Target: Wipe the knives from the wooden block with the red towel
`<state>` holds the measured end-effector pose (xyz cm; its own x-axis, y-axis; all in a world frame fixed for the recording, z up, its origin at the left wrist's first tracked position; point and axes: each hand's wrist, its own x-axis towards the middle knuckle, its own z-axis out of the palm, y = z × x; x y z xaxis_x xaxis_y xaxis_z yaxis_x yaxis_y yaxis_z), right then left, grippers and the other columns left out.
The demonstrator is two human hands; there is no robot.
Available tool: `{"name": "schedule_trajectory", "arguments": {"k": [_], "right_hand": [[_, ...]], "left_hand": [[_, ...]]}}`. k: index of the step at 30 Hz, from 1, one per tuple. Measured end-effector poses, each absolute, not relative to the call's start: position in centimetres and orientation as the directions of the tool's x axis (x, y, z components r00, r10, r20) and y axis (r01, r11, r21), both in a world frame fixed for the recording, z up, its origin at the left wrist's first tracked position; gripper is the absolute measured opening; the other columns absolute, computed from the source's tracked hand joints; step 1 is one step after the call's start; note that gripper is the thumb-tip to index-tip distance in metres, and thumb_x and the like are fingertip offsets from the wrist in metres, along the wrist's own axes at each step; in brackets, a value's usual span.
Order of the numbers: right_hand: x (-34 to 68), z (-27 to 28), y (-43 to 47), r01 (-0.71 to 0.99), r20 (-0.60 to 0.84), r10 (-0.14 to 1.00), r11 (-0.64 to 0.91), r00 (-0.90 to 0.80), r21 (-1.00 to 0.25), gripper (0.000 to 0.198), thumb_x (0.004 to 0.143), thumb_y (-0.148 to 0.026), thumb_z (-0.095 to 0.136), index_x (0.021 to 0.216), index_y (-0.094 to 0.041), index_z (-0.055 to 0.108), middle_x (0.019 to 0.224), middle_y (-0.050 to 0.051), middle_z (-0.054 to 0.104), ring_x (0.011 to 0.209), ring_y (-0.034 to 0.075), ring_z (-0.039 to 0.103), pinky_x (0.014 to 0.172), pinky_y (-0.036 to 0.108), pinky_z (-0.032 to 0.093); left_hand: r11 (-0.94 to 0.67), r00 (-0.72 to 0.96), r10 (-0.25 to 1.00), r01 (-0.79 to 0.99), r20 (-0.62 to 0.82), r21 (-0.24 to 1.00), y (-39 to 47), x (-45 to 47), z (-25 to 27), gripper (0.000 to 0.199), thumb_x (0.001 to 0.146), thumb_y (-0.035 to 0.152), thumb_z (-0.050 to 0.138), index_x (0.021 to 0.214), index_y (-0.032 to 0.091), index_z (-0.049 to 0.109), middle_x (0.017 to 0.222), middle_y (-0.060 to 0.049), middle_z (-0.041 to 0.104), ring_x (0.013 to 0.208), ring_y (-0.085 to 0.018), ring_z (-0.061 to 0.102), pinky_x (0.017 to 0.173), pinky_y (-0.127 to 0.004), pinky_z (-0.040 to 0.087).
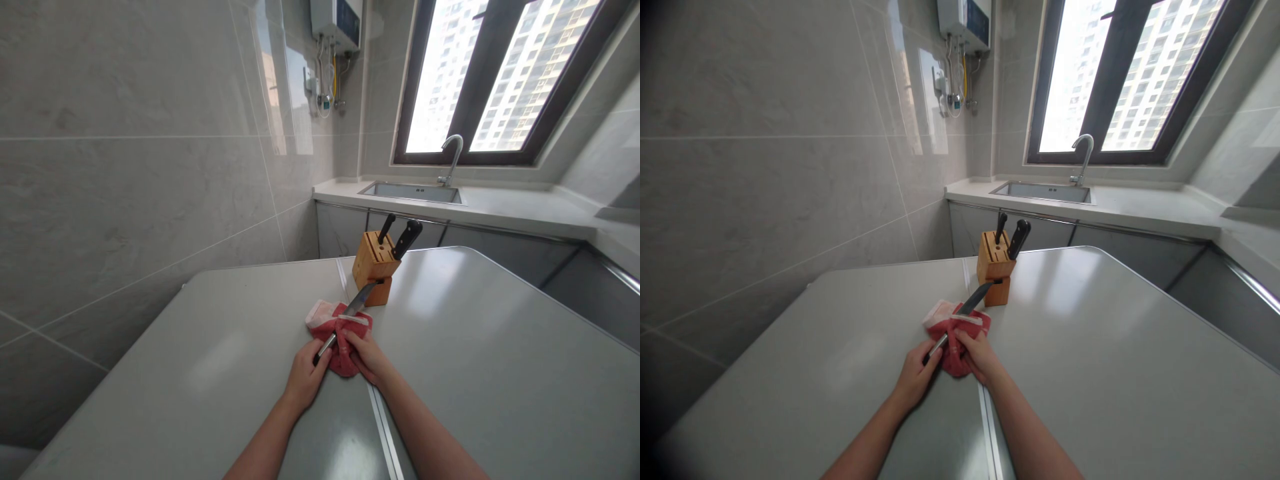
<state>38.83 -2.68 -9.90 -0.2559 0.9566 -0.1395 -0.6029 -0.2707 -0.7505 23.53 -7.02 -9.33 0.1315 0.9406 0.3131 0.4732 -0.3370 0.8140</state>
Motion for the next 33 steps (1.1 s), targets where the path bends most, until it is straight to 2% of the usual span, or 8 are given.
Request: {"name": "schedule_trajectory", "arguments": {"k": [6, 12, 21, 33], "right_hand": [[38.78, -9.60, -2.83, -0.592, -0.163, 0.950, -0.296, -0.268, -0.750, 0.027, 0.063, -0.030, 0.079, 0.082, -0.016, 0.065, 0.068, 0.000, 0.066, 0.056, 0.011, 0.056, 0.057, 0.024, 0.046], [38.84, -9.34, -2.90, -0.617, -0.141, 0.960, -0.265, -0.243, -0.742, 0.029, 0.061, -0.028, 0.080, 0.082, -0.017, 0.064, 0.071, 0.001, 0.067, 0.062, 0.012, 0.059, 0.062, 0.025, 0.048], [38.90, -9.13, -2.95, -0.633, -0.136, 0.964, -0.253, -0.228, -0.731, 0.032, 0.060, -0.027, 0.081, 0.085, -0.017, 0.063, 0.077, 0.002, 0.068, 0.071, 0.016, 0.063, 0.071, 0.029, 0.050], [39.02, -9.60, -2.95, -0.631, -0.119, 0.957, -0.266, -0.266, -0.729, 0.032, 0.060, -0.025, 0.080, 0.085, -0.016, 0.063, 0.075, 0.002, 0.068, 0.067, 0.014, 0.061, 0.068, 0.027, 0.049]], "left_hand": [[-0.333, 0.080, 0.941, 0.408, 0.330, 0.850, -7.01, 23.53, -9.04, 0.032, 0.091, 0.038, 0.043, 0.101, 0.016, 0.064, 0.092, -0.005, 0.066, 0.086, -0.019, 0.058, 0.080, -0.027, 0.043], [-0.343, 0.092, 0.936, 0.443, 0.338, 0.828, -7.10, 23.66, -9.08, 0.034, 0.091, 0.041, 0.042, 0.091, 0.015, 0.065, 0.084, -0.004, 0.066, 0.079, -0.018, 0.058, 0.076, -0.026, 0.044], [-0.344, 0.105, 0.938, 0.427, 0.331, 0.836, -7.04, 23.63, -9.17, 0.031, 0.092, 0.039, 0.042, 0.092, 0.016, 0.063, 0.087, -0.005, 0.065, 0.082, -0.019, 0.058, 0.077, -0.027, 0.043], [-0.345, 0.136, 0.936, 0.529, 0.323, 0.776, -6.94, 23.55, -9.86, 0.028, 0.088, 0.036, 0.048, 0.076, 0.014, 0.062, 0.070, -0.002, 0.059, 0.066, -0.015, 0.051, 0.064, -0.024, 0.038]]}}
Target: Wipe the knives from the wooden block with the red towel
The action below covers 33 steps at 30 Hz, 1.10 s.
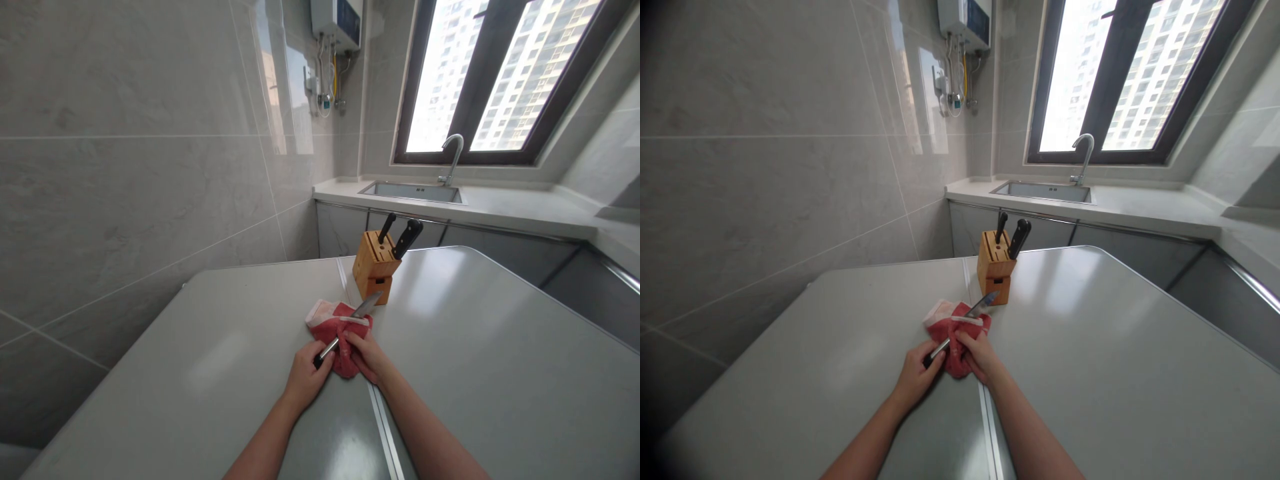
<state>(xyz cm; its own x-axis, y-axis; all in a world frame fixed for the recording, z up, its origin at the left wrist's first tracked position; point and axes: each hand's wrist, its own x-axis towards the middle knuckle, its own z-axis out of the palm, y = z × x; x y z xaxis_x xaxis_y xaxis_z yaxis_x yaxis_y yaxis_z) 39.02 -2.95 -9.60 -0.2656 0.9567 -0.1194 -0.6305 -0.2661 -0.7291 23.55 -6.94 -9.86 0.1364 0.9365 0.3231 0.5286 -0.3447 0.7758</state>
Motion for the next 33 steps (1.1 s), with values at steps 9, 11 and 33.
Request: {"name": "schedule_trajectory", "arguments": {"k": [9, 11, 33], "right_hand": [[38.99, -9.69, -2.92, -0.592, -0.143, 0.959, -0.266, -0.247, -0.760, 0.033, 0.060, -0.027, 0.080, 0.087, -0.016, 0.063, 0.077, 0.003, 0.069, 0.070, 0.015, 0.062, 0.069, 0.028, 0.049], [38.99, -9.66, -2.92, -0.582, -0.158, 0.957, -0.274, -0.243, -0.766, 0.033, 0.060, -0.027, 0.079, 0.087, -0.016, 0.063, 0.076, 0.003, 0.069, 0.070, 0.016, 0.062, 0.068, 0.028, 0.050], [39.00, -9.50, -2.96, -0.558, -0.194, 0.952, -0.297, -0.238, -0.775, 0.022, 0.057, -0.020, 0.072, 0.076, -0.015, 0.062, 0.064, 0.000, 0.066, 0.056, 0.012, 0.057, 0.054, 0.023, 0.047]], "left_hand": [[-0.339, 0.176, 0.940, 0.556, 0.291, 0.758, -6.90, 23.79, -9.86, 0.029, 0.088, 0.036, 0.047, 0.071, 0.015, 0.058, 0.066, -0.002, 0.055, 0.063, -0.014, 0.049, 0.061, -0.024, 0.035], [-0.338, 0.177, 0.941, 0.553, 0.288, 0.762, -6.88, 23.81, -9.93, 0.028, 0.088, 0.036, 0.048, 0.071, 0.015, 0.058, 0.066, -0.001, 0.055, 0.063, -0.014, 0.048, 0.060, -0.024, 0.035], [-0.334, 0.145, 0.941, 0.524, 0.305, 0.783, -7.03, 23.52, -9.81, 0.029, 0.088, 0.037, 0.049, 0.075, 0.014, 0.062, 0.068, -0.002, 0.057, 0.065, -0.015, 0.050, 0.062, -0.024, 0.036]]}}
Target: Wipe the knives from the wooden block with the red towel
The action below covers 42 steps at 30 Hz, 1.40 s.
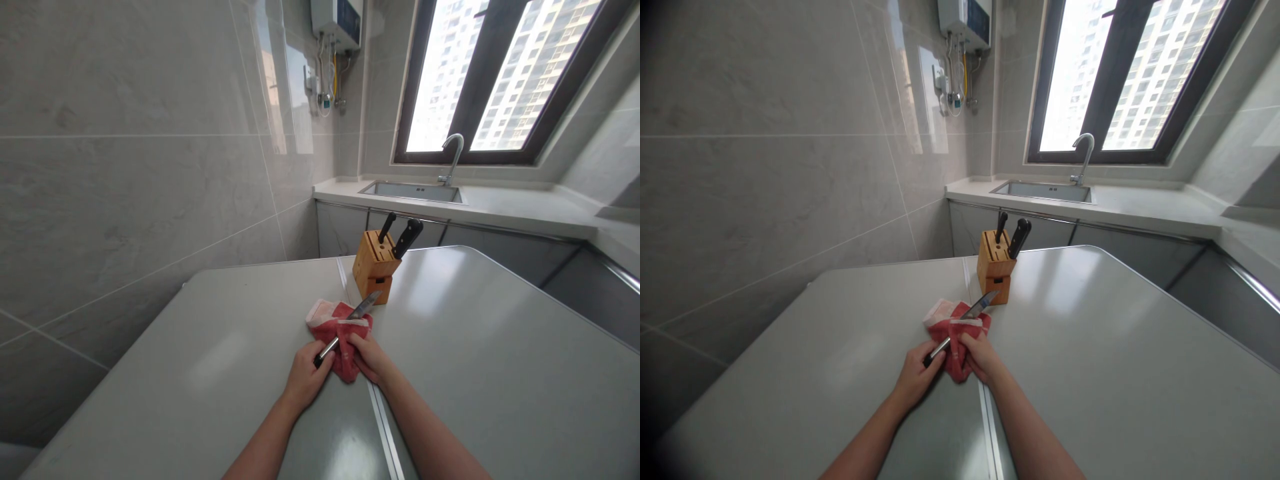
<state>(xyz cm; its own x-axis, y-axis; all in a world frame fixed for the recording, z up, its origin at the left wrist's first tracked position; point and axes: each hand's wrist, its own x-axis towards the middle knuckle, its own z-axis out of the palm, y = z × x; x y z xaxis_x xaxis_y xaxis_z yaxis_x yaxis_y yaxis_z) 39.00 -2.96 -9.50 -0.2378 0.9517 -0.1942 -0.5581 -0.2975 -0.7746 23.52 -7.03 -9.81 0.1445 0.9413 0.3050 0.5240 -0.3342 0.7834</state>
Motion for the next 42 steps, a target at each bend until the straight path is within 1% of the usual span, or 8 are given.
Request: {"name": "schedule_trajectory", "arguments": {"k": [4, 12, 18, 24, 27, 31, 36, 42], "right_hand": [[39.1, -9.5, -3.0, -0.559, -0.178, 0.949, -0.299, -0.262, -0.773, 0.025, 0.058, -0.022, 0.073, 0.079, -0.015, 0.062, 0.067, 0.001, 0.066, 0.058, 0.012, 0.057, 0.057, 0.024, 0.047], [39.0, -9.3, -3.0, -0.562, -0.176, 0.950, -0.295, -0.257, -0.773, 0.024, 0.058, -0.019, 0.073, 0.079, -0.017, 0.061, 0.065, -0.001, 0.064, 0.057, 0.012, 0.056, 0.056, 0.024, 0.044], [39.1, -9.3, -3.1, -0.587, -0.161, 0.948, -0.299, -0.275, -0.753, 0.024, 0.059, -0.018, 0.074, 0.080, -0.016, 0.063, 0.068, -0.001, 0.066, 0.060, 0.012, 0.059, 0.061, 0.024, 0.047], [39.3, -9.6, -3.1, -0.650, -0.128, 0.939, -0.315, -0.319, -0.692, 0.034, 0.059, -0.025, 0.080, 0.088, -0.017, 0.063, 0.083, 0.002, 0.070, 0.077, 0.015, 0.065, 0.075, 0.026, 0.051], [39.3, -10.1, -3.1, -0.630, -0.106, 0.932, -0.316, -0.347, -0.710, 0.038, 0.058, -0.030, 0.082, 0.089, -0.016, 0.063, 0.083, 0.003, 0.070, 0.073, 0.015, 0.065, 0.070, 0.025, 0.053], [39.3, -10.8, -3.0, -0.552, -0.131, 0.923, -0.326, -0.363, -0.768, 0.037, 0.060, -0.031, 0.081, 0.088, -0.016, 0.062, 0.074, 0.003, 0.069, 0.064, 0.016, 0.065, 0.060, 0.027, 0.053], [39.2, -10.9, -2.9, -0.535, -0.154, 0.937, -0.309, -0.315, -0.786, 0.038, 0.064, -0.033, 0.078, 0.094, -0.017, 0.060, 0.071, 0.003, 0.069, 0.063, 0.018, 0.066, 0.058, 0.027, 0.053], [39.0, -10.5, -3.0, -0.530, -0.151, 0.946, -0.288, -0.287, -0.798, 0.043, 0.061, -0.038, 0.079, 0.095, -0.017, 0.062, 0.067, 0.003, 0.069, 0.063, 0.020, 0.066, 0.056, 0.028, 0.053]], "left_hand": [[-0.341, 0.121, 0.938, 0.507, 0.326, 0.792, -7.1, 23.4, -9.7, 0.026, 0.088, 0.035, 0.049, 0.081, 0.014, 0.064, 0.074, -0.003, 0.060, 0.069, -0.016, 0.052, 0.065, -0.025, 0.038], [-0.340, 0.099, 0.936, 0.499, 0.337, 0.798, -7.1, 23.5, -9.6, 0.025, 0.088, 0.034, 0.049, 0.079, 0.014, 0.062, 0.073, -0.002, 0.060, 0.069, -0.015, 0.053, 0.067, -0.024, 0.039], [-0.343, 0.117, 0.937, 0.496, 0.330, 0.798, -7.1, 23.4, -9.9, 0.028, 0.089, 0.036, 0.047, 0.079, 0.014, 0.061, 0.072, -0.001, 0.057, 0.068, -0.014, 0.051, 0.065, -0.024, 0.038], [-0.357, 0.149, 0.932, 0.536, 0.330, 0.765, -7.0, 23.4, -10.0, 0.029, 0.089, 0.037, 0.047, 0.075, 0.015, 0.058, 0.069, -0.001, 0.055, 0.067, -0.014, 0.049, 0.064, -0.024, 0.037], [-0.374, 0.186, 0.926, 0.554, 0.327, 0.744, -7.1, 23.6, -9.9, 0.029, 0.089, 0.037, 0.047, 0.073, 0.015, 0.057, 0.069, -0.001, 0.055, 0.066, -0.014, 0.049, 0.064, -0.024, 0.036], [-0.384, 0.210, 0.923, 0.557, 0.323, 0.737, -7.3, 23.6, -9.8, 0.029, 0.090, 0.037, 0.047, 0.074, 0.015, 0.059, 0.071, -0.002, 0.057, 0.068, -0.015, 0.050, 0.065, -0.025, 0.037], [-0.388, 0.206, 0.921, 0.552, 0.331, 0.738, -7.3, 23.6, -9.8, 0.029, 0.090, 0.037, 0.046, 0.078, 0.015, 0.060, 0.074, -0.004, 0.058, 0.070, -0.016, 0.051, 0.067, -0.026, 0.039], [-0.396, 0.201, 0.917, 0.566, 0.345, 0.723, -7.4, 23.5, -9.7, 0.027, 0.090, 0.036, 0.046, 0.084, 0.015, 0.062, 0.077, -0.005, 0.061, 0.072, -0.017, 0.053, 0.069, -0.027, 0.040]]}}
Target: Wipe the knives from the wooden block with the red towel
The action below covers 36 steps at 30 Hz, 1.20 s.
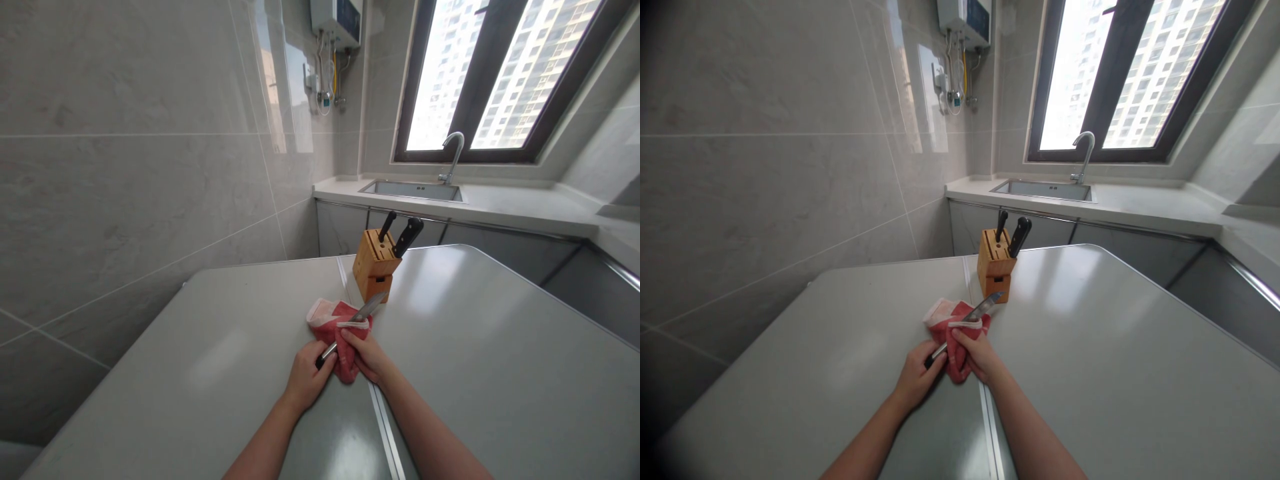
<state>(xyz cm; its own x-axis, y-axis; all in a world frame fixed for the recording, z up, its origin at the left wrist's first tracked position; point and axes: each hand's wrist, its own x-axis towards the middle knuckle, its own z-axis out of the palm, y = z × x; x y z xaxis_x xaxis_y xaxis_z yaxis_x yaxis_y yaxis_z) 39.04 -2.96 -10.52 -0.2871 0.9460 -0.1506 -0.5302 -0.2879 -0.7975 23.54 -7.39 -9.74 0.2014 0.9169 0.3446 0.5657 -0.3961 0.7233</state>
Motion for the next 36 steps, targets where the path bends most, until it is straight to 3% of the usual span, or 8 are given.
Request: {"name": "schedule_trajectory", "arguments": {"k": [6, 27, 36], "right_hand": [[38.97, -10.29, -2.95, -0.552, -0.142, 0.945, -0.290, -0.295, -0.782, 0.038, 0.063, -0.036, 0.078, 0.093, -0.017, 0.063, 0.082, 0.004, 0.071, 0.070, 0.016, 0.066, 0.063, 0.025, 0.053], [39.16, -9.96, -3.05, -0.552, -0.167, 0.940, -0.311, -0.297, -0.774, 0.034, 0.061, -0.035, 0.080, 0.084, -0.016, 0.064, 0.074, 0.003, 0.070, 0.065, 0.015, 0.064, 0.063, 0.026, 0.052], [39.26, -10.15, -2.96, -0.585, -0.154, 0.944, -0.302, -0.290, -0.752, 0.037, 0.062, -0.031, 0.080, 0.092, -0.016, 0.064, 0.089, 0.006, 0.071, 0.080, 0.017, 0.067, 0.080, 0.030, 0.051]], "left_hand": [[-0.406, 0.192, 0.911, 0.573, 0.364, 0.712, -7.34, 23.50, -9.87, 0.027, 0.090, 0.036, 0.046, 0.086, 0.015, 0.063, 0.077, -0.005, 0.061, 0.072, -0.017, 0.053, 0.069, -0.027, 0.041], [-0.429, 0.174, 0.898, 0.557, 0.405, 0.711, -7.48, 23.51, -9.54, 0.024, 0.089, 0.033, 0.047, 0.081, 0.016, 0.061, 0.074, -0.004, 0.058, 0.070, -0.016, 0.052, 0.068, -0.027, 0.041], [-0.361, 0.030, 0.911, 0.538, 0.411, 0.762, -7.36, 23.35, -9.73, 0.027, 0.089, 0.035, 0.047, 0.078, 0.015, 0.060, 0.072, -0.002, 0.058, 0.068, -0.015, 0.052, 0.065, -0.024, 0.040]]}}
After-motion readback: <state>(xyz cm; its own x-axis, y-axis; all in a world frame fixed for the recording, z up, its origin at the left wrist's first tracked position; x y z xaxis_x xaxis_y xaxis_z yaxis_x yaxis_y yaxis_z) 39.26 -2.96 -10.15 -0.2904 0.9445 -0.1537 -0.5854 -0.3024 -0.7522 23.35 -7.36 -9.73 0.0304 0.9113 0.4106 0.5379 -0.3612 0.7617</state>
